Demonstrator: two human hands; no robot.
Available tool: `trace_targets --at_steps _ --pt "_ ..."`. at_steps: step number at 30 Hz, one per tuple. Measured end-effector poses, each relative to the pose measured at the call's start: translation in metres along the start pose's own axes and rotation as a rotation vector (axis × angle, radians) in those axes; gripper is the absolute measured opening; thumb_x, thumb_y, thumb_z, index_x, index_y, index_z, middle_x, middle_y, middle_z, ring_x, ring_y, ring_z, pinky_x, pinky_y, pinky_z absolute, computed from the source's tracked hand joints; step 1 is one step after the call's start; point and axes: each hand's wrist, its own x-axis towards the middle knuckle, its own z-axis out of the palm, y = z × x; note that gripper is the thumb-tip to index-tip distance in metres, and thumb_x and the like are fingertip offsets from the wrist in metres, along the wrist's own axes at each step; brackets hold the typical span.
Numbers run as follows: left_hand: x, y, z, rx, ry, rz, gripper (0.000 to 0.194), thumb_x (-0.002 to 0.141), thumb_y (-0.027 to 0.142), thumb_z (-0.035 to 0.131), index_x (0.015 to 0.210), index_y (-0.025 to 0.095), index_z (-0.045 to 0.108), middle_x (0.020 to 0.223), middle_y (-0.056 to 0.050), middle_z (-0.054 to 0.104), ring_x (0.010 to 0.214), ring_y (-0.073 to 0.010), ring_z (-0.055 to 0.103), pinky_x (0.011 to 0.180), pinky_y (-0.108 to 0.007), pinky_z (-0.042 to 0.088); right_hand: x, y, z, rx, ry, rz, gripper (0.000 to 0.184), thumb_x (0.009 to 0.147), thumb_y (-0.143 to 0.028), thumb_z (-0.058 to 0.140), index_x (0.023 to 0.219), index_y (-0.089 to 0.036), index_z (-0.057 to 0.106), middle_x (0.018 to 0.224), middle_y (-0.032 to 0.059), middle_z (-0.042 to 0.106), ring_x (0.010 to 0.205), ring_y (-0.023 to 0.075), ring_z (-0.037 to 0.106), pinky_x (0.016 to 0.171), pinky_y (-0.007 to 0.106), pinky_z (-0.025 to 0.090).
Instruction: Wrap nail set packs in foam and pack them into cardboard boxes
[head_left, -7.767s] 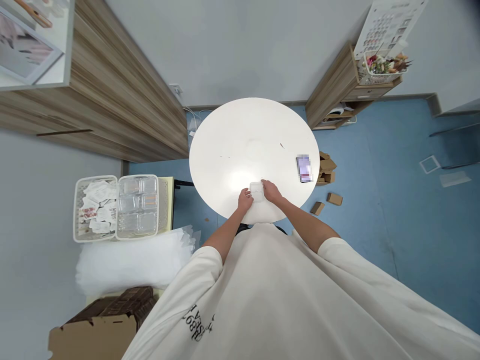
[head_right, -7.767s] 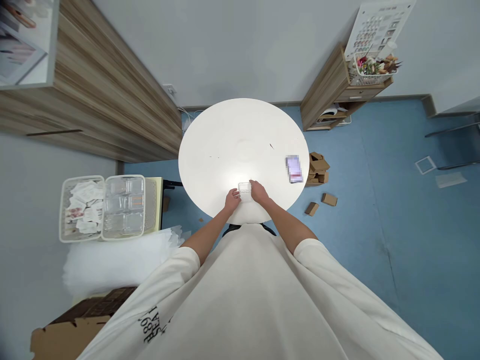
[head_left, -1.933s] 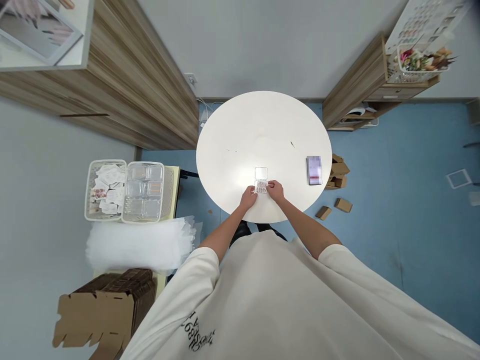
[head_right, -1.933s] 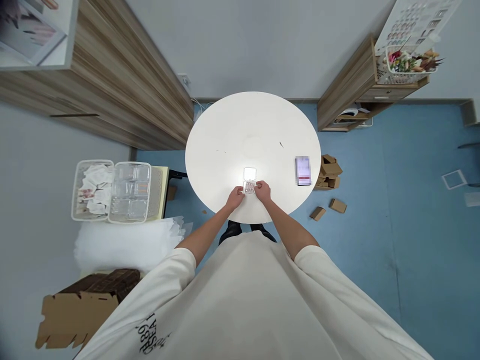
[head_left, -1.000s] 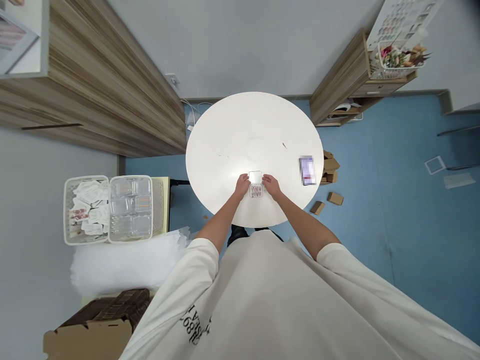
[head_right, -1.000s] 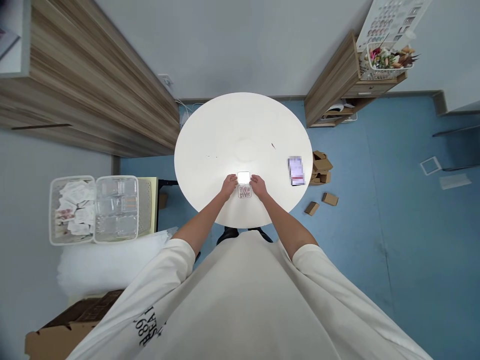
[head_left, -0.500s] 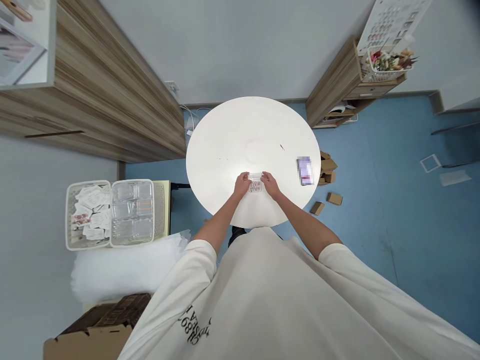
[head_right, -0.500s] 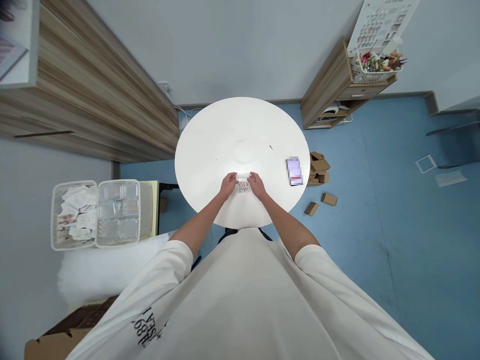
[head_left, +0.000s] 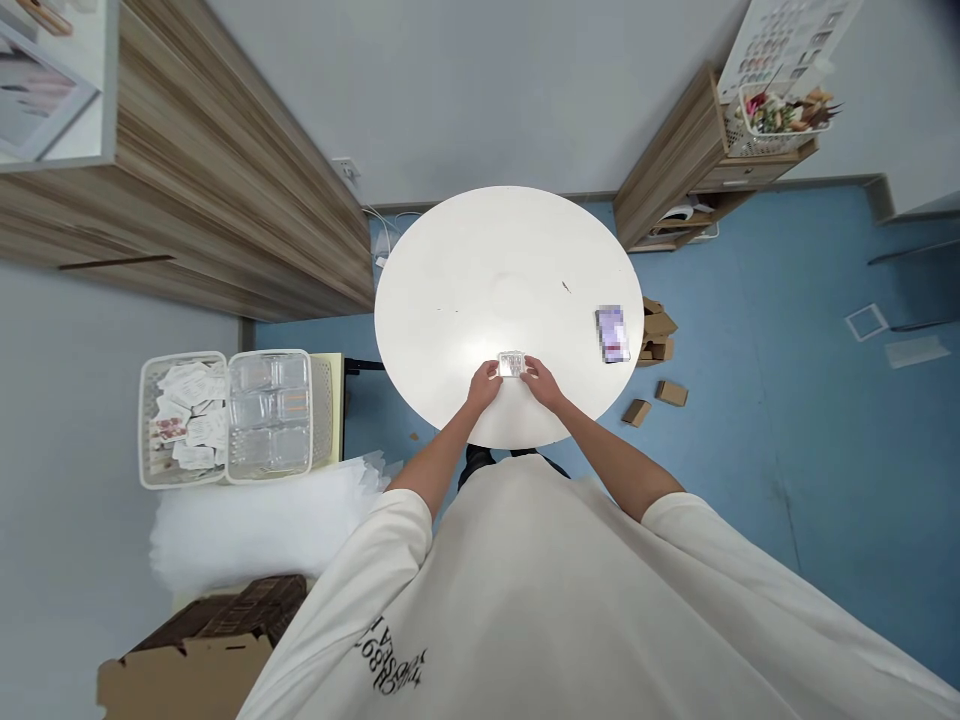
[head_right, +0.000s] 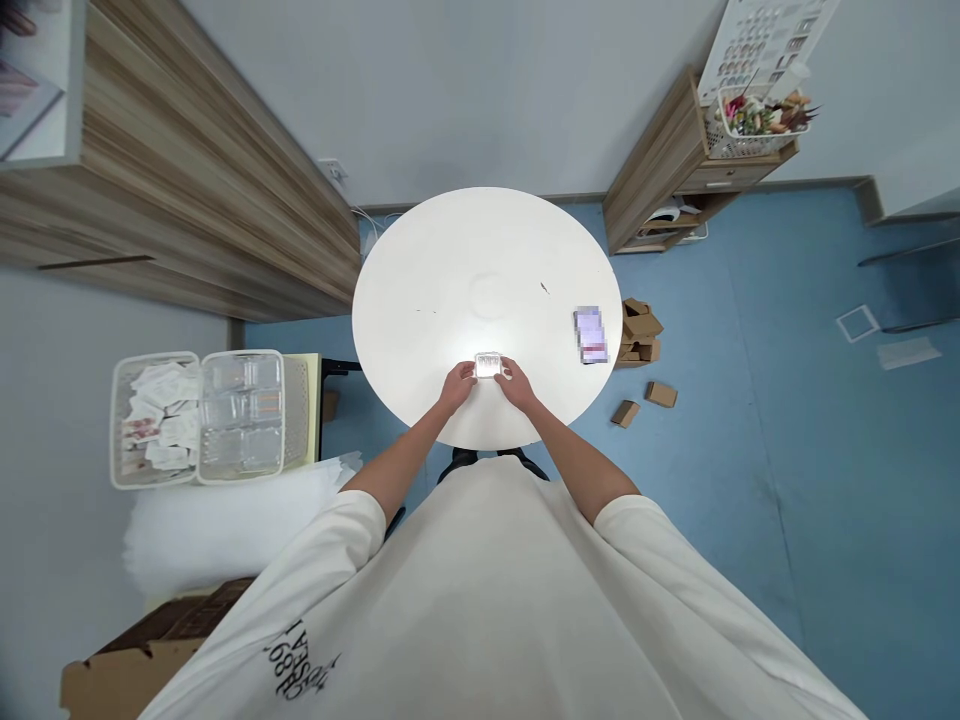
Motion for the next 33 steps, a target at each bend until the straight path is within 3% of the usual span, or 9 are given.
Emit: trace_targets --at_steps 3,6,9,12,21,26,33 --pt "-0.015 -0.005 -0.002 0.254 -0.029 0.126 0.057 0.082 0.011 0.055 0.138 0.021 0.056 0.151 -0.011 0.052 0.142 -0.0283 0.045 0.119 -0.044 0.034 -0.009 0.011 0.001 -0.258 -0.024 -0.089 0.065 0.093 -0.035 0.049 0.156 -0.024 0.039 0.159 0.0095 0.041 0.141 0.0270 0.043 0.117 0.045 0.037" --pt "-0.031 -0.010 -0.004 0.487 -0.152 0.298 0.067 0.082 0.010 0.053 0.148 0.020 0.048 0.163 -0.010 0.035 0.153 -0.0296 0.027 0.125 -0.047 0.020 -0.019 0.020 0.002 -0.548 -0.092 -0.174 0.068 0.094 -0.034 0.048 0.160 -0.022 0.033 0.165 0.0103 0.031 0.150 0.0310 0.030 0.121 0.051 0.027" --pt "-0.042 -0.014 -0.003 0.640 -0.260 0.325 0.077 0.082 0.010 0.051 0.156 0.022 0.037 0.169 -0.009 0.023 0.156 -0.0306 0.018 0.125 -0.050 0.014 -0.027 0.025 0.003 -0.725 -0.157 -0.197 0.074 0.093 -0.031 0.048 0.163 -0.025 0.024 0.169 0.0079 0.023 0.153 0.0317 0.022 0.122 0.052 0.022" --pt "-0.047 -0.017 -0.001 0.725 -0.292 0.296 0.081 0.083 0.012 0.049 0.160 0.023 0.029 0.171 -0.008 0.017 0.157 -0.0303 0.013 0.124 -0.051 0.014 -0.032 0.027 0.004 -0.808 -0.178 -0.206 0.079 0.090 -0.027 0.048 0.164 -0.026 0.019 0.170 0.0059 0.018 0.155 0.0312 0.018 0.123 0.052 0.018" --pt "-0.046 -0.023 0.011 0.697 -0.252 0.276 0.080 0.084 0.013 0.049 0.161 0.022 0.029 0.171 -0.009 0.016 0.158 -0.0335 0.008 0.122 -0.056 0.021 -0.030 0.030 0.013 -0.827 -0.173 -0.184 0.087 0.084 -0.020 0.049 0.165 -0.024 0.017 0.171 0.0063 0.016 0.157 0.0316 0.013 0.122 0.054 0.019" --pt "-0.048 -0.022 0.010 0.751 -0.243 0.294 0.082 0.082 0.010 0.049 0.161 0.022 0.028 0.171 -0.007 0.014 0.157 -0.0356 0.011 0.124 -0.061 0.011 -0.026 0.030 0.013 -0.871 -0.189 -0.206 0.088 0.084 -0.021 0.050 0.165 -0.022 0.015 0.170 0.0074 0.018 0.156 0.0321 0.015 0.123 0.054 0.019" --pt "-0.046 -0.023 -0.005 0.612 -0.133 0.291 0.079 0.084 0.015 0.053 0.159 0.027 0.035 0.168 -0.006 0.025 0.156 -0.0361 0.015 0.126 -0.061 0.002 -0.012 0.017 0.022 -0.945 -0.229 -0.269 0.085 0.084 -0.018 0.048 0.164 -0.019 0.019 0.170 0.0100 0.018 0.156 0.0317 0.018 0.123 0.053 0.016"
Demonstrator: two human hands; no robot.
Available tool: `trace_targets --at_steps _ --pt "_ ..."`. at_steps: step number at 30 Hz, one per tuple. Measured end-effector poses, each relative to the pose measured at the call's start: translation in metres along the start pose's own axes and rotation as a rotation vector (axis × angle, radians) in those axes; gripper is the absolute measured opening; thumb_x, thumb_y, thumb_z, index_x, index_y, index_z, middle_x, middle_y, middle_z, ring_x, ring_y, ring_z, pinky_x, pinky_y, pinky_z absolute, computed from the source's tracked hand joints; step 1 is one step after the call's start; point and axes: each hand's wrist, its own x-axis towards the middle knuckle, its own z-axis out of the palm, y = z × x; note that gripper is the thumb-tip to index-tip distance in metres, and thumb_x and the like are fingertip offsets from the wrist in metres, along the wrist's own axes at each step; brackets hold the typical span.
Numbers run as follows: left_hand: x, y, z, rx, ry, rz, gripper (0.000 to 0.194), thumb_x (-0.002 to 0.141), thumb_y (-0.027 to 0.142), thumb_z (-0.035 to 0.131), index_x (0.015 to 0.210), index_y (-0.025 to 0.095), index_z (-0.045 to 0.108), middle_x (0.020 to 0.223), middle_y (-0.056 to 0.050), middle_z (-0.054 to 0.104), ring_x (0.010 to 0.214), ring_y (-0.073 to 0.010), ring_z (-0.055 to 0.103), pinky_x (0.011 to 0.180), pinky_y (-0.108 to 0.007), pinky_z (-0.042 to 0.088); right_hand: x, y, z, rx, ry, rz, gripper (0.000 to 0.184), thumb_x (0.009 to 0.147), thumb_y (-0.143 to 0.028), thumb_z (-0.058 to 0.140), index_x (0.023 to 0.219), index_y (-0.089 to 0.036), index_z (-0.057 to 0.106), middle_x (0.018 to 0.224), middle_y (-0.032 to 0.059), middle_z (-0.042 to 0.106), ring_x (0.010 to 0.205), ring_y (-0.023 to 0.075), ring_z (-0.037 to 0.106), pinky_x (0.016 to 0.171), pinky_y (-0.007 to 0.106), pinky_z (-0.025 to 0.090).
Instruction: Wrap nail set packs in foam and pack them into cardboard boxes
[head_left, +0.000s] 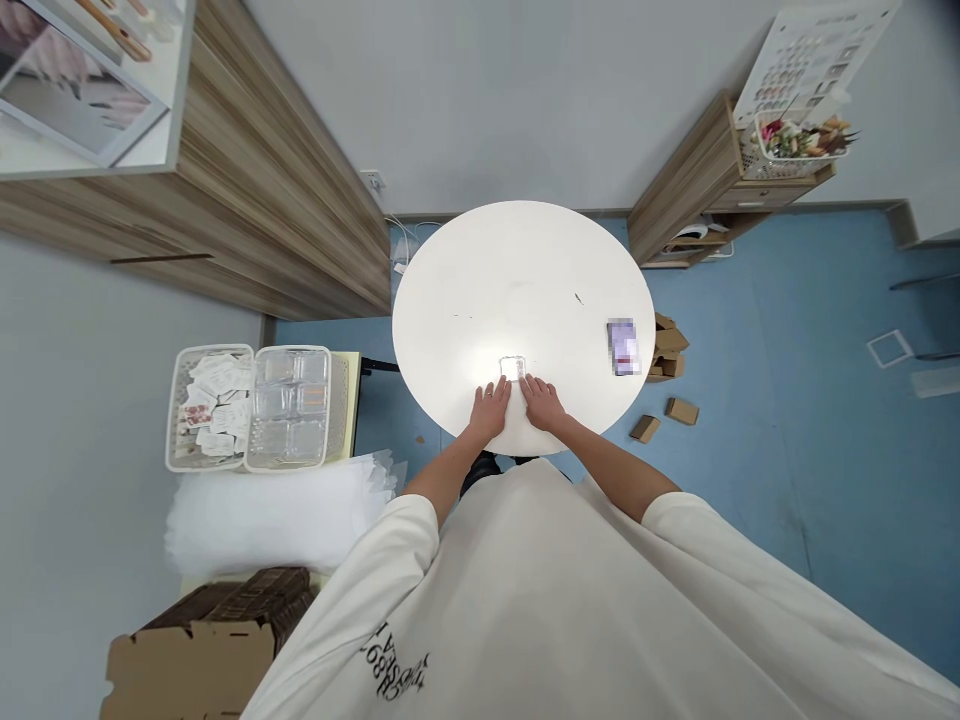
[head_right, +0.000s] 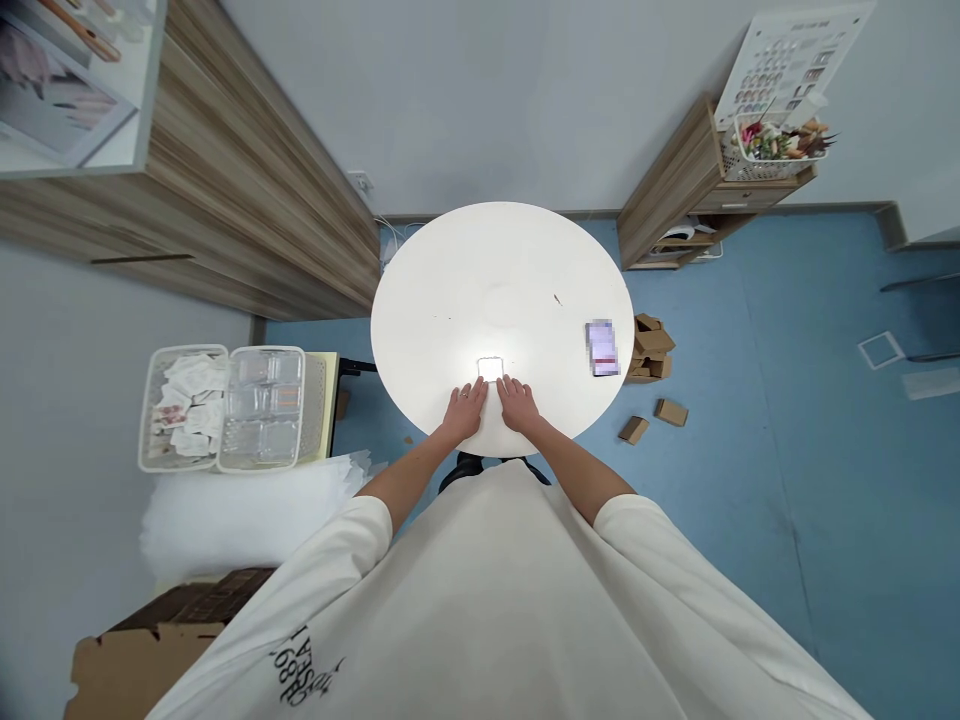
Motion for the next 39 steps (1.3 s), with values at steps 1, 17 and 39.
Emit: trace_targets --at_steps 1,17,39 --pt "0.000 -0.003 -0.003 0.014 0.006 -0.007 0.080 0.084 0.015 0.053 0.160 0.027 0.033 0.169 -0.006 0.024 0.156 -0.0364 0.015 0.126 -0.061 0.002 0.004 -0.004 -0.001 -0.013 -0.008 -0.010 0.084 0.084 -0.018 0.047 0.164 -0.019 0.019 0.170 0.0102 0.018 0.156 0.0316 0.018 0.123 0.053 0.016" --pt "-0.014 -0.070 -0.068 0.574 -0.086 -0.058 0.085 0.091 0.010 0.040 0.166 0.025 0.002 0.172 -0.004 0.008 0.149 -0.0372 0.031 0.119 -0.057 0.027 0.059 -0.100 0.000 -0.142 -0.115 0.001 0.082 0.090 -0.018 0.046 0.165 -0.016 0.012 0.170 0.0131 0.014 0.154 0.0331 0.020 0.121 0.050 0.025" --pt "-0.088 -0.090 -0.051 0.519 -0.080 0.051 0.087 0.089 0.015 0.046 0.165 0.020 0.005 0.171 -0.016 0.006 0.147 -0.0372 0.037 0.114 -0.051 0.034 -0.009 -0.101 0.015 -0.070 -0.278 0.054 0.087 0.091 -0.021 0.049 0.165 -0.014 0.005 0.171 0.0123 0.011 0.155 0.0292 0.020 0.121 0.043 0.030"
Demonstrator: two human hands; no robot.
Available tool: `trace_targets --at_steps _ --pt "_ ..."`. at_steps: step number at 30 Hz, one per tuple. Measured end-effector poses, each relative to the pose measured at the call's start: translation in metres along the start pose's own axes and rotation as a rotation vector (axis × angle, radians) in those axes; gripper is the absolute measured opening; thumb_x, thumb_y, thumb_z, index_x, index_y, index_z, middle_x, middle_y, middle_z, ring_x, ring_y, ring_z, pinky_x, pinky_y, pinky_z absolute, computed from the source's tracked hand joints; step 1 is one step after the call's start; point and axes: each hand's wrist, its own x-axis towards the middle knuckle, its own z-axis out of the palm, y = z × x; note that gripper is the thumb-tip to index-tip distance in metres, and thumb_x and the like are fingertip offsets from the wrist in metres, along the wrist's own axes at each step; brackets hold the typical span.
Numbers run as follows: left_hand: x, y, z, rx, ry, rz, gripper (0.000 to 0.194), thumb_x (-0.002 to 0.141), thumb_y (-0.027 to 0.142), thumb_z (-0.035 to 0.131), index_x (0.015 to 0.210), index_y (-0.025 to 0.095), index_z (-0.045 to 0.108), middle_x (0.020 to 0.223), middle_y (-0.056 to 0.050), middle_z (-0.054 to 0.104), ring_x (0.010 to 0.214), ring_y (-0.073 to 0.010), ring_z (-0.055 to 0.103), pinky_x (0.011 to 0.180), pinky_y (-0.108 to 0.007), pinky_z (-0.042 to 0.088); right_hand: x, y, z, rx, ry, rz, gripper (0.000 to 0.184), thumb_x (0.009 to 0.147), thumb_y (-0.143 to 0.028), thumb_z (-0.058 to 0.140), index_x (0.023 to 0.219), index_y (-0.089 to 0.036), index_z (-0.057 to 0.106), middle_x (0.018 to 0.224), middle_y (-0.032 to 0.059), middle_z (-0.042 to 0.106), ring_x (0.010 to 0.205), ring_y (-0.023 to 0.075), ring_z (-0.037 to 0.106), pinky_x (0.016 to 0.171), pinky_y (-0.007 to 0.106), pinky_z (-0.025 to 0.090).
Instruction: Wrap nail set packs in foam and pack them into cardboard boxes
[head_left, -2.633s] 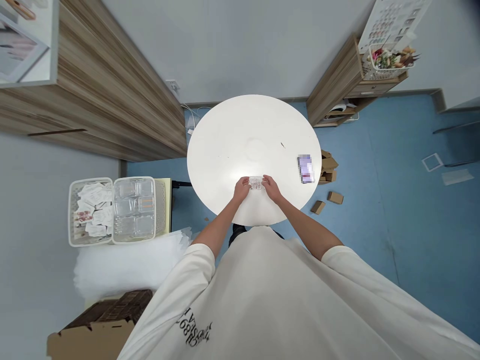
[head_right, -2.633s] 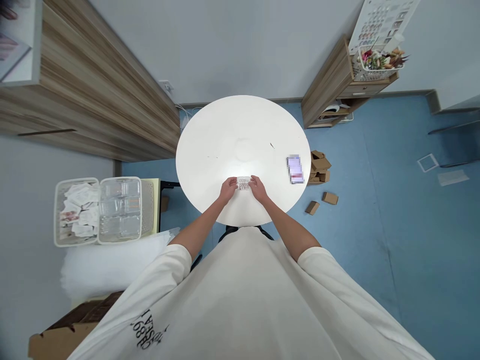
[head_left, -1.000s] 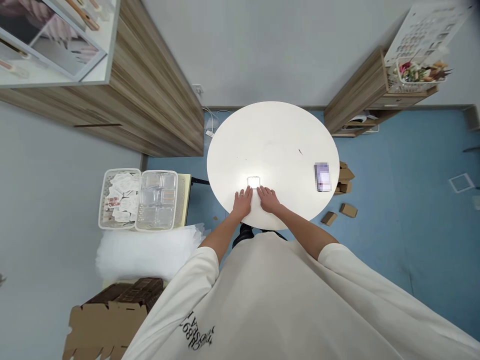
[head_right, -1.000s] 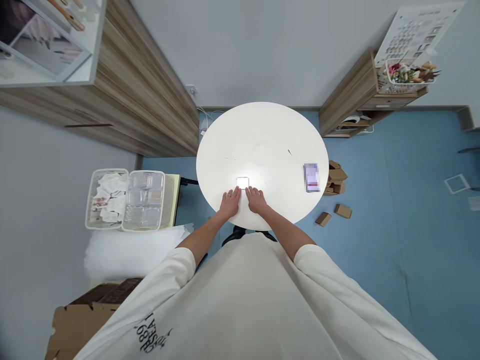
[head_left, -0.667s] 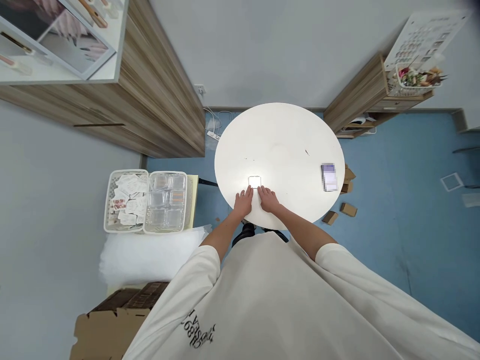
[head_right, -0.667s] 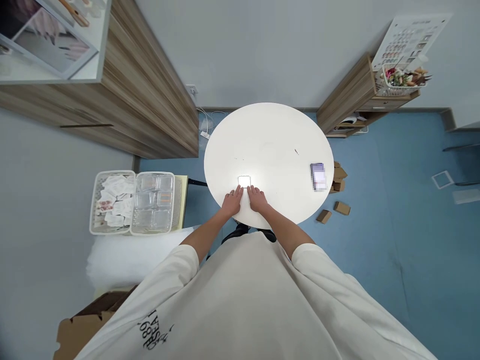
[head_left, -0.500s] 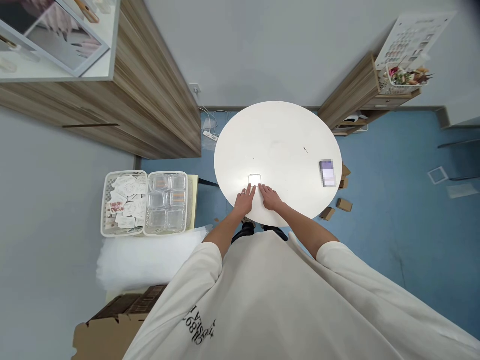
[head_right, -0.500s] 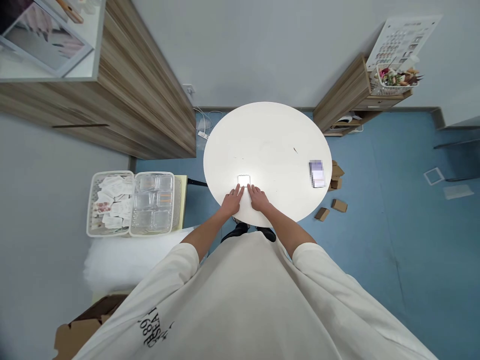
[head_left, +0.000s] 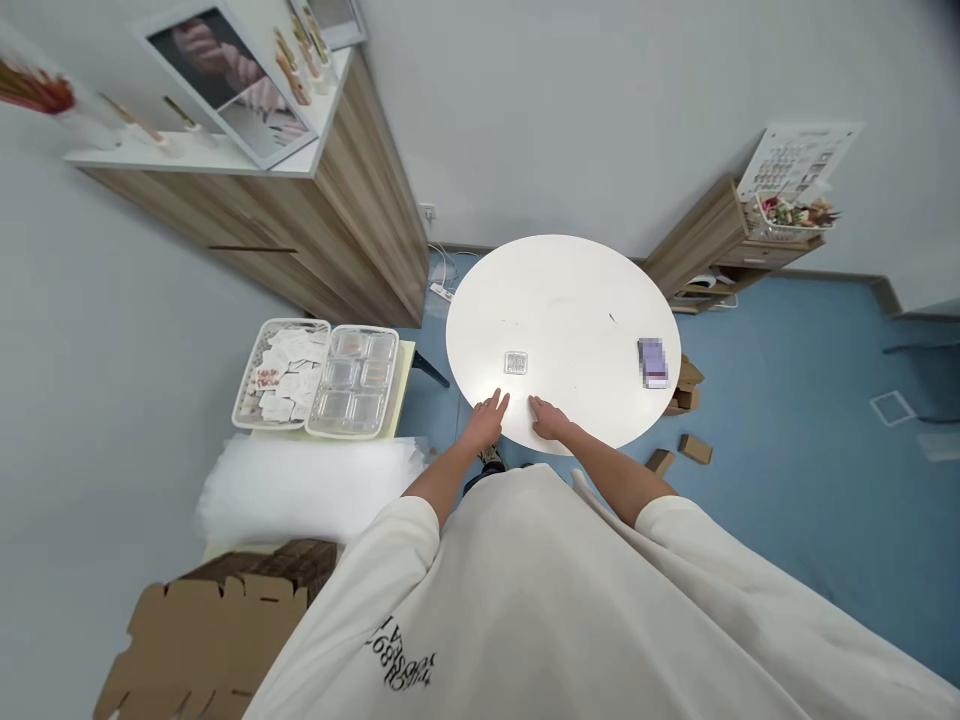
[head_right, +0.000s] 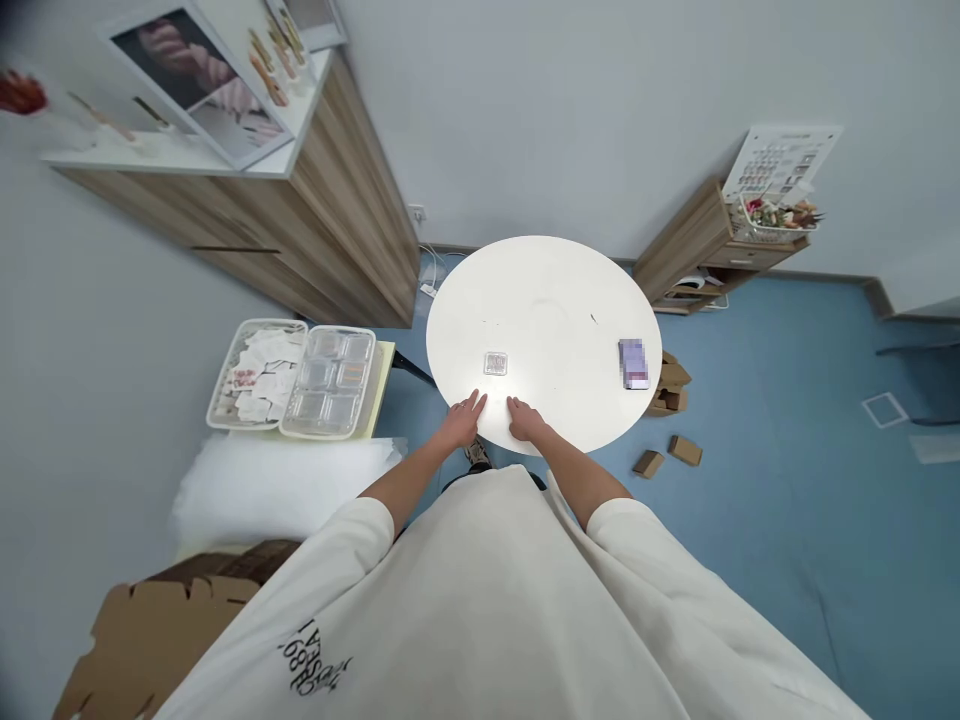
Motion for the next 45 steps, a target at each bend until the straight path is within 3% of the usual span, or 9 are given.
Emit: trace_targets --at_steps 5,10,15,19,25,31,36,40,45 --pt "-0.039 0.027 0.020 -0.076 0.045 -0.127 0.074 0.095 0.018 0.041 0.163 0.018 0.014 0.170 -0.017 0.012 0.151 -0.0360 0.030 0.117 -0.050 0.032 -0.028 0.021 0.025 -0.063 -0.012 -0.053 0.084 0.091 -0.022 0.047 0.165 -0.014 0.007 0.171 0.0125 0.010 0.155 0.0301 0.018 0.120 0.045 0.031" --pt "-0.094 0.047 0.043 -0.124 0.049 -0.220 0.064 0.098 0.022 0.040 0.160 0.020 0.026 0.169 -0.016 0.017 0.152 -0.0342 0.030 0.117 -0.049 0.034 -0.045 0.035 0.049 -0.130 0.038 -0.067 0.080 0.091 -0.020 0.045 0.164 -0.017 0.011 0.171 0.0128 0.009 0.156 0.0317 0.014 0.118 0.048 0.033" --pt "-0.150 0.042 0.052 -0.107 0.119 -0.345 0.062 0.095 0.020 0.044 0.157 0.020 0.033 0.165 -0.015 0.030 0.150 -0.0316 0.034 0.117 -0.048 0.034 -0.057 0.025 0.061 -0.166 0.084 -0.110 0.066 0.093 -0.022 0.047 0.156 -0.018 0.029 0.162 0.0186 0.031 0.147 0.0344 0.032 0.111 0.050 0.039" --pt "-0.181 0.029 0.051 -0.103 0.165 -0.455 0.057 0.095 0.018 0.043 0.151 0.018 0.043 0.163 -0.015 0.033 0.147 -0.0300 0.037 0.117 -0.045 0.035 -0.062 0.001 0.067 -0.213 0.134 -0.173 0.055 0.093 -0.023 0.051 0.148 -0.018 0.043 0.156 0.0187 0.037 0.144 0.0348 0.036 0.111 0.048 0.037" --pt "-0.225 0.000 0.052 -0.104 0.189 -0.502 0.053 0.095 0.019 0.042 0.147 0.016 0.047 0.162 -0.014 0.036 0.144 -0.0281 0.040 0.116 -0.043 0.035 -0.053 -0.065 0.076 -0.217 0.141 -0.251 0.063 0.093 -0.030 0.055 0.154 -0.019 0.039 0.160 0.0178 0.034 0.146 0.0368 0.034 0.114 0.051 0.035" --pt "-0.281 -0.051 0.061 -0.086 0.199 -0.533 0.052 0.094 0.020 0.044 0.147 0.016 0.046 0.161 -0.016 0.037 0.146 -0.0290 0.037 0.116 -0.044 0.033 -0.042 -0.169 0.106 -0.122 0.137 -0.313 0.060 0.097 -0.030 0.048 0.155 -0.015 0.041 0.163 0.0172 0.031 0.147 0.0385 0.034 0.116 0.053 0.035" --pt "-0.320 -0.099 0.063 -0.031 0.193 -0.528 0.053 0.093 0.018 0.044 0.146 0.015 0.045 0.160 -0.018 0.038 0.145 -0.0303 0.038 0.115 -0.046 0.033 -0.033 -0.256 0.138 0.018 0.170 -0.401 0.056 0.095 -0.023 0.046 0.150 -0.017 0.049 0.155 0.0123 0.047 0.143 0.0268 0.043 0.117 0.042 0.036" --pt "-0.332 -0.124 0.063 -0.040 0.154 -0.532 0.061 0.092 0.019 0.045 0.152 0.013 0.036 0.162 -0.020 0.035 0.147 -0.0319 0.035 0.116 -0.048 0.031 -0.025 -0.304 0.155 0.097 0.211 -0.448 0.053 0.093 -0.020 0.048 0.145 -0.015 0.054 0.150 0.0125 0.052 0.140 0.0224 0.047 0.118 0.036 0.036" --pt "-0.331 -0.137 0.066 -0.124 0.125 -0.539 0.065 0.094 0.021 0.042 0.157 0.011 0.028 0.162 -0.022 0.033 0.148 -0.0325 0.036 0.114 -0.047 0.035 -0.016 -0.337 0.162 0.145 0.250 -0.407 0.049 0.090 -0.019 0.050 0.139 -0.017 0.060 0.146 0.0113 0.056 0.141 0.0233 0.045 0.119 0.039 0.035"
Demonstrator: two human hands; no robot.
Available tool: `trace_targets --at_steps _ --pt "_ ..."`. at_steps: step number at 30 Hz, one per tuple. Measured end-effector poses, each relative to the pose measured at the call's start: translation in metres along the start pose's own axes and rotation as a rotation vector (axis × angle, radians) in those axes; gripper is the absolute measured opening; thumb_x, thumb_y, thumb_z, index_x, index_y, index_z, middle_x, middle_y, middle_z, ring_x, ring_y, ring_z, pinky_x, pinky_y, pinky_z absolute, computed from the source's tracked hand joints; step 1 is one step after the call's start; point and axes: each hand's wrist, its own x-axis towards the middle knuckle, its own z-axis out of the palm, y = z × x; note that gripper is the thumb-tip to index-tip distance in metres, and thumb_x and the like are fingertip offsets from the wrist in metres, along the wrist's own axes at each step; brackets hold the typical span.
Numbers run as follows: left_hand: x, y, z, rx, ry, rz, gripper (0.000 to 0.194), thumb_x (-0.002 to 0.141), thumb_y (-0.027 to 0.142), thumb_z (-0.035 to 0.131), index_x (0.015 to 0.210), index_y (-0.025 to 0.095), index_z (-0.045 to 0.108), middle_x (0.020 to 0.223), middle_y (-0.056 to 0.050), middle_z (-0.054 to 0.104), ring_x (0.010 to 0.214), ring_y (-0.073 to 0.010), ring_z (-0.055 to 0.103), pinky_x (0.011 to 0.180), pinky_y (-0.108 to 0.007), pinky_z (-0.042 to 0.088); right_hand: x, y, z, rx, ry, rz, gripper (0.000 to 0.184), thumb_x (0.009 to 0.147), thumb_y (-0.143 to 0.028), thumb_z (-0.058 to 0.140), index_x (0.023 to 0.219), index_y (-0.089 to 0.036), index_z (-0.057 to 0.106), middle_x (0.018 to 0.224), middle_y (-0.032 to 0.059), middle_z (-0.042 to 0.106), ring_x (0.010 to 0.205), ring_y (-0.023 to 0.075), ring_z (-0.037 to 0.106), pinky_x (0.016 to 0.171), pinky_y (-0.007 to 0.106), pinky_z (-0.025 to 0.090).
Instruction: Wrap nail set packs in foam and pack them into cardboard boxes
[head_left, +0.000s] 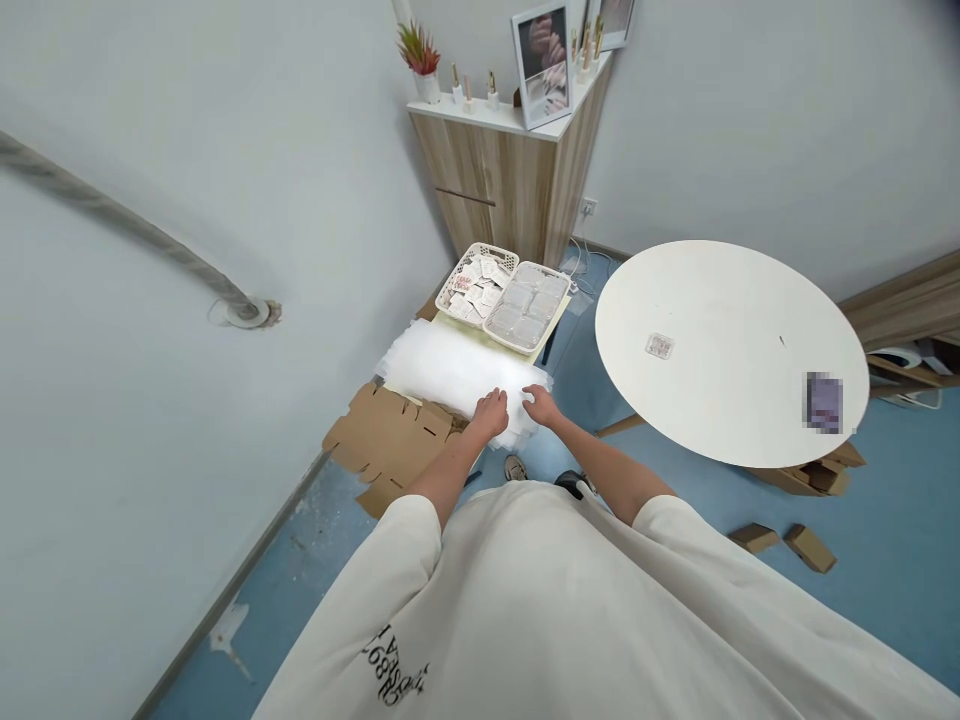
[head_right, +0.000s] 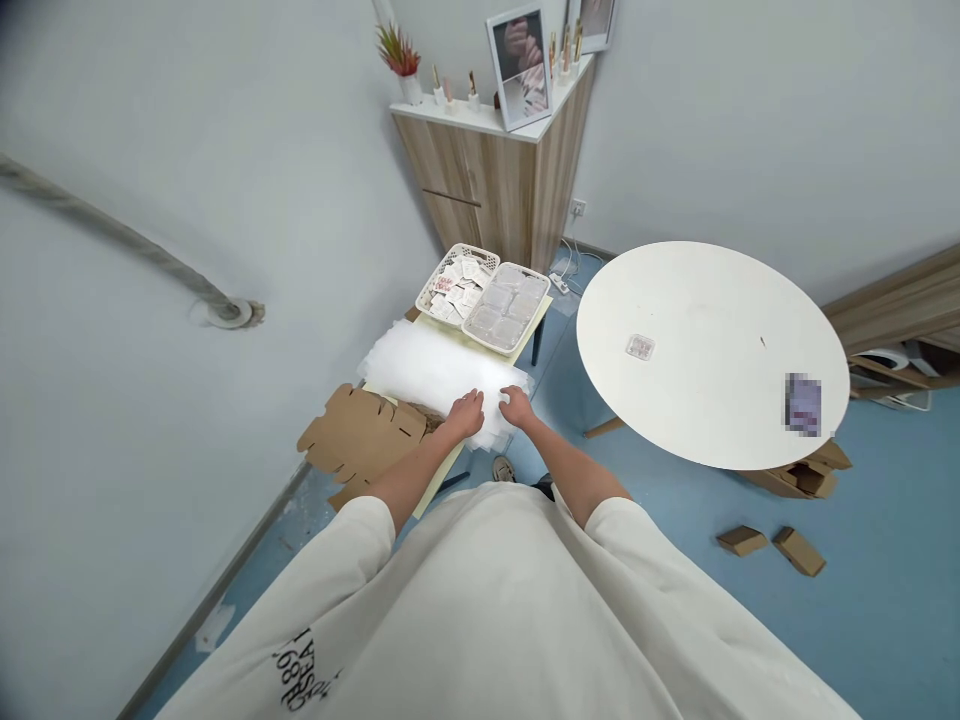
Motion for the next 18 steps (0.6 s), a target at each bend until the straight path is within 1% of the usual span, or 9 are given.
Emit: trace_targets --at_steps 3,5,7,9,10,14,18 --pt "0.004 -0.005 0.004 -0.033 -0.061 -0.003 0.067 0.094 0.024 0.043 0.158 0.012 0.026 0.163 -0.022 0.032 0.148 -0.0327 0.036 0.114 -0.047 0.036 0.006 -0.009 0.005 0.011 -0.026 0.040 0.049 0.089 -0.021 0.053 0.137 -0.017 0.061 0.146 0.0110 0.056 0.141 0.0241 0.045 0.119 0.038 0.035" --pt "0.006 -0.008 0.008 -0.057 -0.108 -0.009 0.066 0.095 0.026 0.042 0.158 0.012 0.026 0.163 -0.022 0.032 0.149 -0.0322 0.036 0.113 -0.046 0.037 0.008 -0.014 0.008 0.019 -0.043 0.073 0.049 0.089 -0.024 0.055 0.138 -0.017 0.061 0.149 0.0107 0.053 0.141 0.0250 0.044 0.119 0.039 0.035" --pt "0.008 -0.011 0.011 -0.074 -0.130 -0.009 0.065 0.096 0.027 0.042 0.157 0.012 0.026 0.163 -0.022 0.031 0.149 -0.0317 0.035 0.113 -0.045 0.037 0.010 -0.019 0.011 0.032 -0.041 0.091 0.049 0.089 -0.025 0.056 0.137 -0.018 0.061 0.150 0.0106 0.052 0.142 0.0262 0.043 0.119 0.040 0.035" --pt "0.008 -0.013 0.013 -0.086 -0.131 -0.002 0.065 0.096 0.027 0.041 0.157 0.011 0.027 0.164 -0.022 0.029 0.150 -0.0316 0.034 0.114 -0.045 0.037 0.011 -0.022 0.014 0.069 -0.014 0.085 0.049 0.088 -0.025 0.057 0.136 -0.019 0.062 0.148 0.0111 0.053 0.141 0.0266 0.045 0.117 0.040 0.037" --pt "0.007 -0.013 0.013 -0.092 -0.128 0.004 0.065 0.096 0.028 0.041 0.157 0.011 0.027 0.164 -0.022 0.029 0.150 -0.0315 0.034 0.114 -0.045 0.037 0.012 -0.024 0.014 0.097 0.005 0.080 0.049 0.087 -0.024 0.056 0.136 -0.019 0.062 0.146 0.0114 0.054 0.138 0.0264 0.048 0.116 0.040 0.040" --pt "0.005 -0.014 0.009 -0.113 -0.127 0.012 0.064 0.096 0.028 0.041 0.157 0.014 0.027 0.163 -0.020 0.032 0.150 -0.0314 0.034 0.112 -0.046 0.038 0.016 -0.032 0.014 0.165 0.082 0.085 0.052 0.087 -0.023 0.051 0.138 -0.021 0.060 0.143 0.0121 0.054 0.119 0.0241 0.061 0.107 0.040 0.049" --pt "0.003 -0.014 0.005 -0.130 -0.116 0.010 0.061 0.095 0.027 0.042 0.154 0.016 0.031 0.161 -0.019 0.036 0.146 -0.0315 0.040 0.111 -0.045 0.040 0.022 -0.039 0.009 0.209 0.177 0.079 0.051 0.089 -0.024 0.048 0.139 -0.022 0.058 0.143 0.0124 0.053 0.111 0.0227 0.065 0.105 0.039 0.051"
